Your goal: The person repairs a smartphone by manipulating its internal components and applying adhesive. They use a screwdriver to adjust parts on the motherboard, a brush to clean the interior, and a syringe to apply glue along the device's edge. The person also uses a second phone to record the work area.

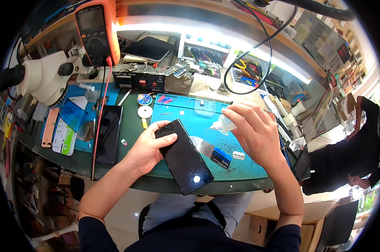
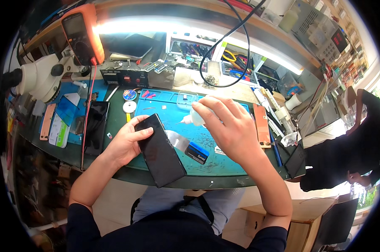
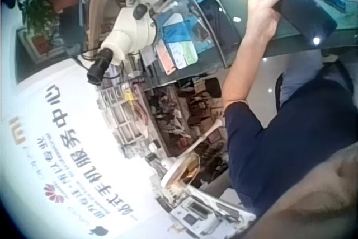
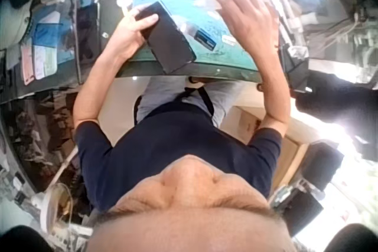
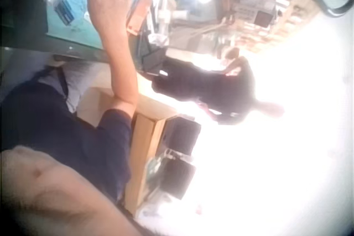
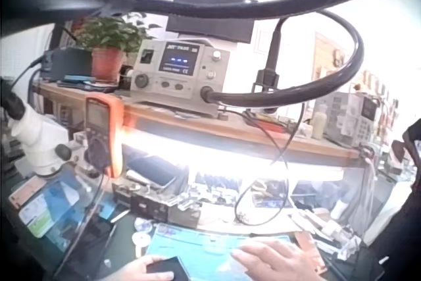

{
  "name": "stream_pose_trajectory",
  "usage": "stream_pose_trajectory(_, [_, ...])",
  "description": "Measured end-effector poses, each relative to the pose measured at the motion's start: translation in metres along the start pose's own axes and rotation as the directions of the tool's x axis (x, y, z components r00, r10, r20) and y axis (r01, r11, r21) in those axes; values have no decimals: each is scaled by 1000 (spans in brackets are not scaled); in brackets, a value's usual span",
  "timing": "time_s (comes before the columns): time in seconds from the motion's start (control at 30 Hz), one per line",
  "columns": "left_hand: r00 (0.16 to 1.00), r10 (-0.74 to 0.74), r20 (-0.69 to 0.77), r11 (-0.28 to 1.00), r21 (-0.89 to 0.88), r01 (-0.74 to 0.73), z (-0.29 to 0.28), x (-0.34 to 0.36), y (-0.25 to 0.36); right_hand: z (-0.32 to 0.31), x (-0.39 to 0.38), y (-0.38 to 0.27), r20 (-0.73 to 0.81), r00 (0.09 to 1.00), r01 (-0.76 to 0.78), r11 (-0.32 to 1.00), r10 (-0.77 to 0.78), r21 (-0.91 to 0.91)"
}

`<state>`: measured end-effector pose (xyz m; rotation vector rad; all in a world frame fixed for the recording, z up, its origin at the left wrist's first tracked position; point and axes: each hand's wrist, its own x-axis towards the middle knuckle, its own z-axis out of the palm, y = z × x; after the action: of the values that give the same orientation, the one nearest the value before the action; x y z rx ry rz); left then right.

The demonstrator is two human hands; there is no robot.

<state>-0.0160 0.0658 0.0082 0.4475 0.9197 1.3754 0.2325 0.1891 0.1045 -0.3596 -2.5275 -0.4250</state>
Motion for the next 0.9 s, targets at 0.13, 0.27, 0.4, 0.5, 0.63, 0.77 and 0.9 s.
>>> stream_pose_trajectory(0.13, [999, -13, 38, 1000, -19, 13, -2, 2, -2, 16, -4, -5, 6, 998, 61, 998, -61, 18])
stream_pose_trajectory(0.27, [999, -28, 43, 999, -19, 29, -2, 3, -4, 22, -6, -9, 20, 996, 93, 996, -93, -9])
stream_pose_trajectory(0.4, [999, -35, 37, 999, -18, 36, -2, 1, -4, 20, -2, -12, 43, 990, 139, 990, -138, -13])
stream_pose_trajectory(0.5, [998, -44, 35, 999, -18, 45, -1, 1, -3, 20, -3, -11, 49, 988, 149, 989, -148, -11])
stream_pose_trajectory(0.63, [998, -46, 42, 999, -16, 47, 0, 1, -3, 16, -2, -12, 75, 986, 151, 988, -149, -24])
stream_pose_trajectory(0.77, [998, -47, 46, 999, -5, 48, 0, 1, -3, 16, -2, -11, 70, 986, 153, 988, -151, -19])
stream_pose_trajectory(0.9, [997, -46, 55, 999, -1, 46, 1, 1, -3, 15, -4, -11, 77, 985, 157, 987, -154, -27])
